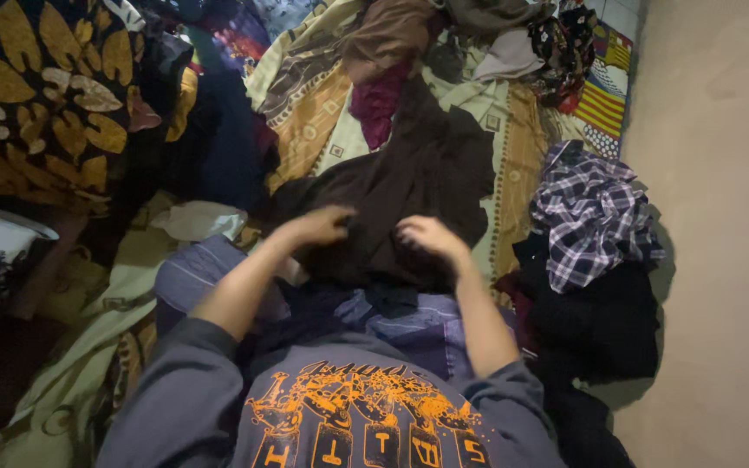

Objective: The person folds several items of clothing, including a green garment, a black garment, a floral patterned top, and a brown shirt, by hand while sitting on the floor.

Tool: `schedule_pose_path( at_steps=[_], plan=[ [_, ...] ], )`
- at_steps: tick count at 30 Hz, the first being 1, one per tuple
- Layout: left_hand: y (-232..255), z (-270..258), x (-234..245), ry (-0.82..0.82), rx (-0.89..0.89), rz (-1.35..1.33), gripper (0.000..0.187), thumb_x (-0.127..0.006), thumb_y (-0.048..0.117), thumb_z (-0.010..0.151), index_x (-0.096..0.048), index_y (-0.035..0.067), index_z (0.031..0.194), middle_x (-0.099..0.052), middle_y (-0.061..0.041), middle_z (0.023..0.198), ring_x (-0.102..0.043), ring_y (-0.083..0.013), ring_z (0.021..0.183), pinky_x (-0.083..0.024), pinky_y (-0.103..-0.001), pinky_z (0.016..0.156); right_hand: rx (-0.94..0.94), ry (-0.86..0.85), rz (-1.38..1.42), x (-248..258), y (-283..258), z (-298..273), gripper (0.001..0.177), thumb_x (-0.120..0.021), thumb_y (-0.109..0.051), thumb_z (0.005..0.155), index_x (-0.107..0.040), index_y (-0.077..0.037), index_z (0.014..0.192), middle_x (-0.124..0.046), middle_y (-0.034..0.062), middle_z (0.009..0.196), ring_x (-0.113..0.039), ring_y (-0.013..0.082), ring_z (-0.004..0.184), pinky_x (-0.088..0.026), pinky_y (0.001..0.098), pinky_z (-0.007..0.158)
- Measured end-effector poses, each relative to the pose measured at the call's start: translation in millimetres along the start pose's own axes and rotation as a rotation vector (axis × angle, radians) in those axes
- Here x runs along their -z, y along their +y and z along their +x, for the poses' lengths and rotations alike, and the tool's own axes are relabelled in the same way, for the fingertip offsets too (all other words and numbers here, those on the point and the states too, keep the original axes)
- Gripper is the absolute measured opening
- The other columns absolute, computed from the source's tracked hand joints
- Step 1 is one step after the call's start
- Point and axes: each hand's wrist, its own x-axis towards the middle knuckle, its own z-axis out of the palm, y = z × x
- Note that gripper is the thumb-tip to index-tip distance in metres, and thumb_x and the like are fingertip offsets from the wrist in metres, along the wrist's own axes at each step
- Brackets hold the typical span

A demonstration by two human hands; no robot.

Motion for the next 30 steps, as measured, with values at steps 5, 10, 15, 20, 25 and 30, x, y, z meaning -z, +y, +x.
schedule_pose_path(
  at_steps=[5, 10, 15, 20, 25, 30],
  plan=[
    [54, -32, -15, -0.406, 0.354, 0.455, 0.054, -0.072, 0.032, 0.083, -0.064, 0.016, 0.134, -0.065, -0.016, 0.134, -0.061, -0.0348, 0.127, -0.044, -0.048, 0.107, -0.057, -0.322, -0.401, -67, 10, -4, 0.043, -0.062, -0.038, 0.099, -0.072, -0.004, 0.123, -0.075, 0.0157, 0.112, -0.071, 0.0319, 0.101, -0.057, 0.0445, 0.090],
    [42, -36, -13, -0.300, 0.249, 0.360, 0.029, -0.067, 0.028, 0.088, -0.079, 0.018, 0.113, -0.076, -0.014, 0.115, -0.070, -0.0348, 0.111, -0.055, -0.047, 0.094, -0.509, 0.507, -0.700, -7, -7, -3, 0.075, -0.065, -0.030, 0.088, -0.037, 0.001, 0.151, -0.041, 0.0226, 0.153, -0.042, 0.0407, 0.138, -0.023, 0.0715, 0.111],
    [49, 5, 39, 0.174, -0.134, -0.175, 0.021, -0.069, 0.016, 0.091, -0.073, 0.005, 0.109, -0.076, -0.014, 0.107, -0.072, -0.0267, 0.100, -0.055, -0.038, 0.091, -0.017, 0.662, -0.362, 43, -25, -25, 0.050, -0.068, -0.029, 0.094, -0.061, -0.008, 0.139, -0.067, 0.0176, 0.131, -0.071, 0.0294, 0.111, -0.055, 0.0431, 0.101],
    [147, 21, 84, 0.249, -0.066, -0.195, 0.021, -0.069, 0.016, 0.091, -0.074, 0.007, 0.109, -0.077, -0.014, 0.102, -0.073, -0.0241, 0.095, -0.055, -0.036, 0.089, 0.174, 0.198, -0.166, -26, -86, -53, 0.042, -0.067, -0.031, 0.098, -0.069, -0.003, 0.129, -0.077, 0.0106, 0.116, -0.070, 0.0183, 0.105, -0.055, 0.0363, 0.095],
    [206, 17, 102, 0.246, -0.131, -0.190, 0.021, -0.068, 0.013, 0.092, -0.073, 0.007, 0.110, -0.075, -0.014, 0.099, -0.071, -0.0235, 0.095, -0.054, -0.034, 0.087, 0.063, 0.287, -0.276, -64, -114, -46, 0.039, -0.073, -0.021, 0.087, -0.066, -0.003, 0.121, -0.075, 0.0207, 0.107, -0.073, 0.0332, 0.099, -0.056, 0.0418, 0.086],
    [228, -5, 157, 0.385, -0.114, -0.364, 0.019, -0.066, 0.008, 0.093, -0.074, 0.002, 0.108, -0.076, -0.006, 0.095, -0.069, -0.0165, 0.091, -0.054, -0.030, 0.086, -0.029, 0.593, -0.502, -23, -83, -53, 0.044, -0.062, 0.000, 0.075, -0.072, -0.008, 0.117, -0.073, 0.0246, 0.102, -0.071, 0.0407, 0.098, -0.056, 0.0456, 0.083]
  ],
)
